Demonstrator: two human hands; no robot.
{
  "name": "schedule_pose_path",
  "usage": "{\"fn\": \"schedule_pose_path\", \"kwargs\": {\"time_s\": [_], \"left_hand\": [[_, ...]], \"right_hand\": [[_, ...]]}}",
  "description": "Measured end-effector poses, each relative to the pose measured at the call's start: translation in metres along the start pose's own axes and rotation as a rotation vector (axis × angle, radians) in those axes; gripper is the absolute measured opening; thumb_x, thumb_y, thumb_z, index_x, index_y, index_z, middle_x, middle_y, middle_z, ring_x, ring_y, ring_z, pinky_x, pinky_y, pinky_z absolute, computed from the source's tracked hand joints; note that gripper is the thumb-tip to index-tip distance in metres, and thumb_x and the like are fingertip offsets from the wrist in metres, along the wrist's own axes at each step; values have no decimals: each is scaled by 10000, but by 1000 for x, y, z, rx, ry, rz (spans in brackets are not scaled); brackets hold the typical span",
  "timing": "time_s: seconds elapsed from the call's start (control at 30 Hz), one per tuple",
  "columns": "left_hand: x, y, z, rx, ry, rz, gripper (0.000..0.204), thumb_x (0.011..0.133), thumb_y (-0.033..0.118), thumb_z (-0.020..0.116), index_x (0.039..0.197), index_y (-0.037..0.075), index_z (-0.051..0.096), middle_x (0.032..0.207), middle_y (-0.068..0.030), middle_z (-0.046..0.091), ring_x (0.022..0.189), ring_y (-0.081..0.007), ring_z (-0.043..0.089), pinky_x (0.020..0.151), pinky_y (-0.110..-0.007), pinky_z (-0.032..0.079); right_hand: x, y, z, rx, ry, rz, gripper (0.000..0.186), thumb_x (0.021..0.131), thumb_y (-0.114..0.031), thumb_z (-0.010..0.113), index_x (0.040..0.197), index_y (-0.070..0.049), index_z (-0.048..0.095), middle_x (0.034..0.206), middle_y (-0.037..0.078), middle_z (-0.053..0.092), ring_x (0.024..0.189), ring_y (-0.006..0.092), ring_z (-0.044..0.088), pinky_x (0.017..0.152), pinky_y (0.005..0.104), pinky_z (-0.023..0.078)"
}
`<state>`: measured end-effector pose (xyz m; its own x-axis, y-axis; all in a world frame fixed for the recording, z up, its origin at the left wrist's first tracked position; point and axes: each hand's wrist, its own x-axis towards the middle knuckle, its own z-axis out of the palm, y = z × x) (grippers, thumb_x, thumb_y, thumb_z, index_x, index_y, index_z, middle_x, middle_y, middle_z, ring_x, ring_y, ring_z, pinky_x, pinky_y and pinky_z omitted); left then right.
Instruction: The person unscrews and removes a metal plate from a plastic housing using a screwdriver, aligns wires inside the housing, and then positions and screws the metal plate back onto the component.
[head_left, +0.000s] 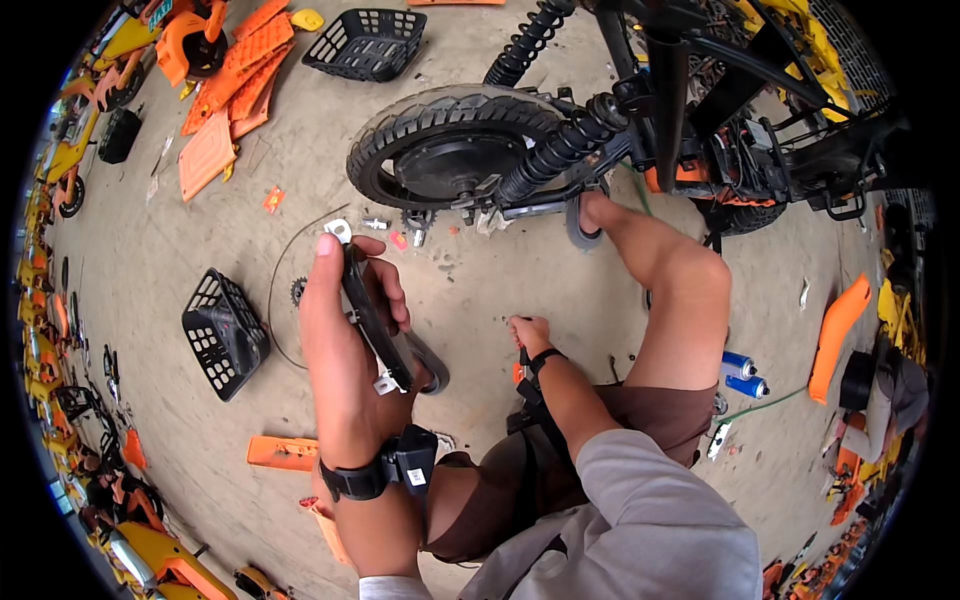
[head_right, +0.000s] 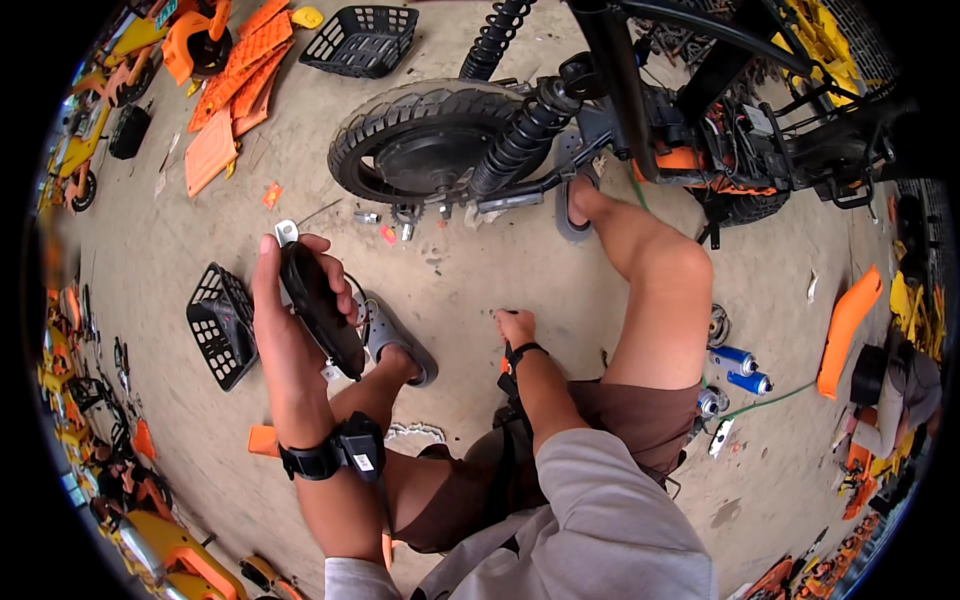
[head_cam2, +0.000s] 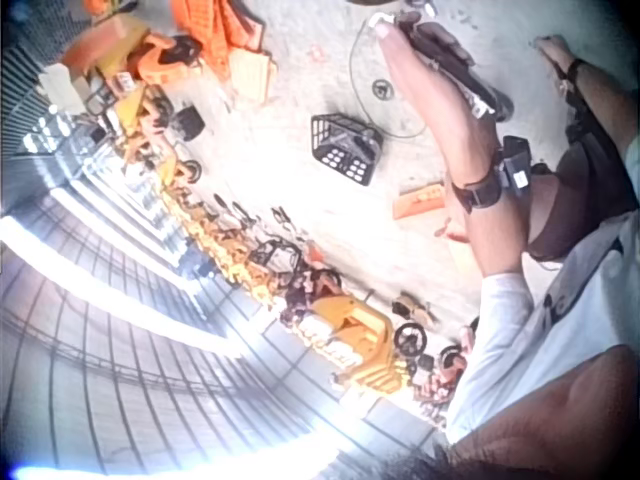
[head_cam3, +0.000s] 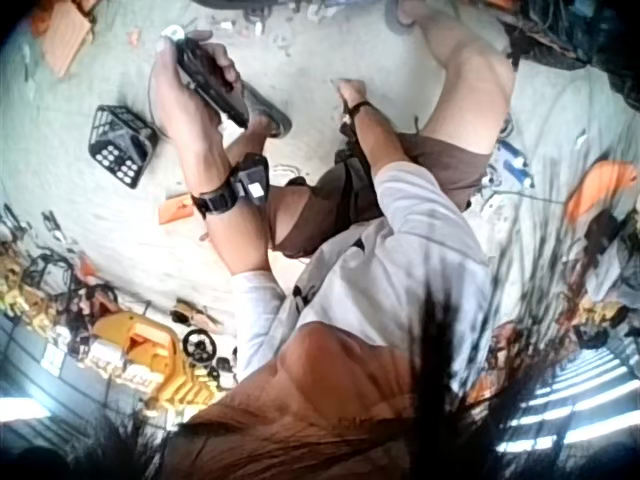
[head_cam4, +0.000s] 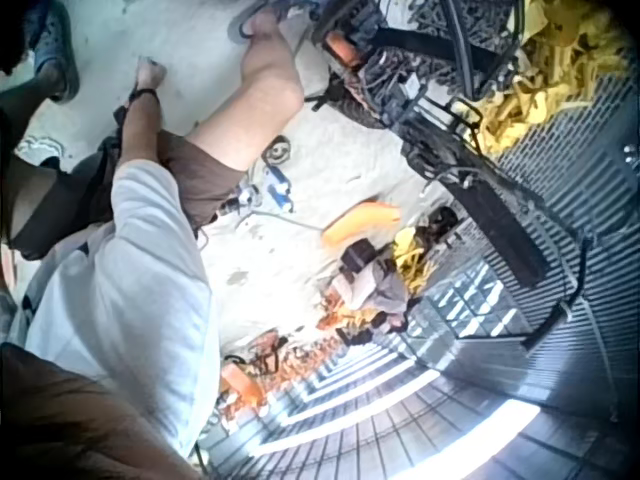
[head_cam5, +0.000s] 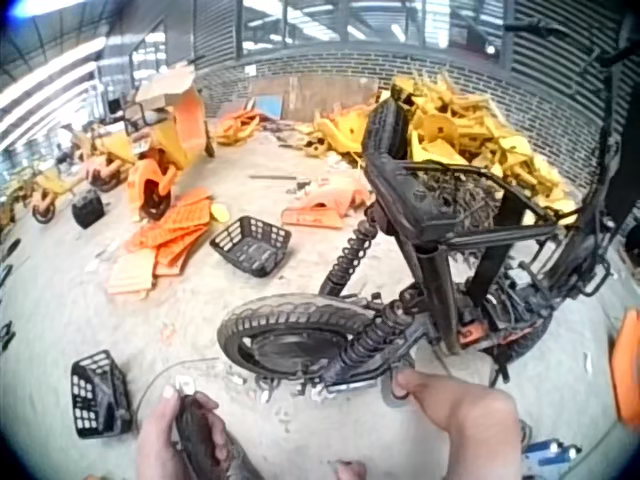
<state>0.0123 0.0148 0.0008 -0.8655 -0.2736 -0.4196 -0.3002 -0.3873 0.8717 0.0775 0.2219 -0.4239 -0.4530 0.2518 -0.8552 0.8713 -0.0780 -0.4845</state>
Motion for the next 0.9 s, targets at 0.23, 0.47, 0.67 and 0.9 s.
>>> {"fn": "schedule_pose_path", "kwargs": {"time_s": [0.23,0.47,0.67,0.9], "left_hand": [[0,8,-6,-58,-66,99,549,1006,540,365,1053,32,570,717,-63,564,600,-175,558,561,-299,475],[23,0,-29,-168,-336,49,803,967,683,249,1127,-32,578,848,-139,689,661,-200,650,669,-303,531],[21,-5,-27,-314,-342,-48,696,956,681,312,1115,34,514,860,-168,692,593,-237,679,473,-327,562],[9,15,-43,-408,-341,-23,600,956,631,410,1069,52,525,768,-139,679,563,-225,674,435,-344,555]], "right_hand": [[-17,-25,-20,148,-58,6,195,830,-148,644,682,-40,577,622,48,572,481,150,516,454,309,442],[-42,-138,22,-239,-477,-405,37,841,-46,592,821,-15,589,625,99,600,475,188,574,425,320,454],[-198,-282,-23,-491,-599,-972,117,947,-93,582,1003,7,604,733,107,678,585,132,611,519,252,480],[-368,-367,-106,-784,-612,-1135,144,907,-129,569,919,15,568,588,92,589,485,170,600,451,255,452]]}}
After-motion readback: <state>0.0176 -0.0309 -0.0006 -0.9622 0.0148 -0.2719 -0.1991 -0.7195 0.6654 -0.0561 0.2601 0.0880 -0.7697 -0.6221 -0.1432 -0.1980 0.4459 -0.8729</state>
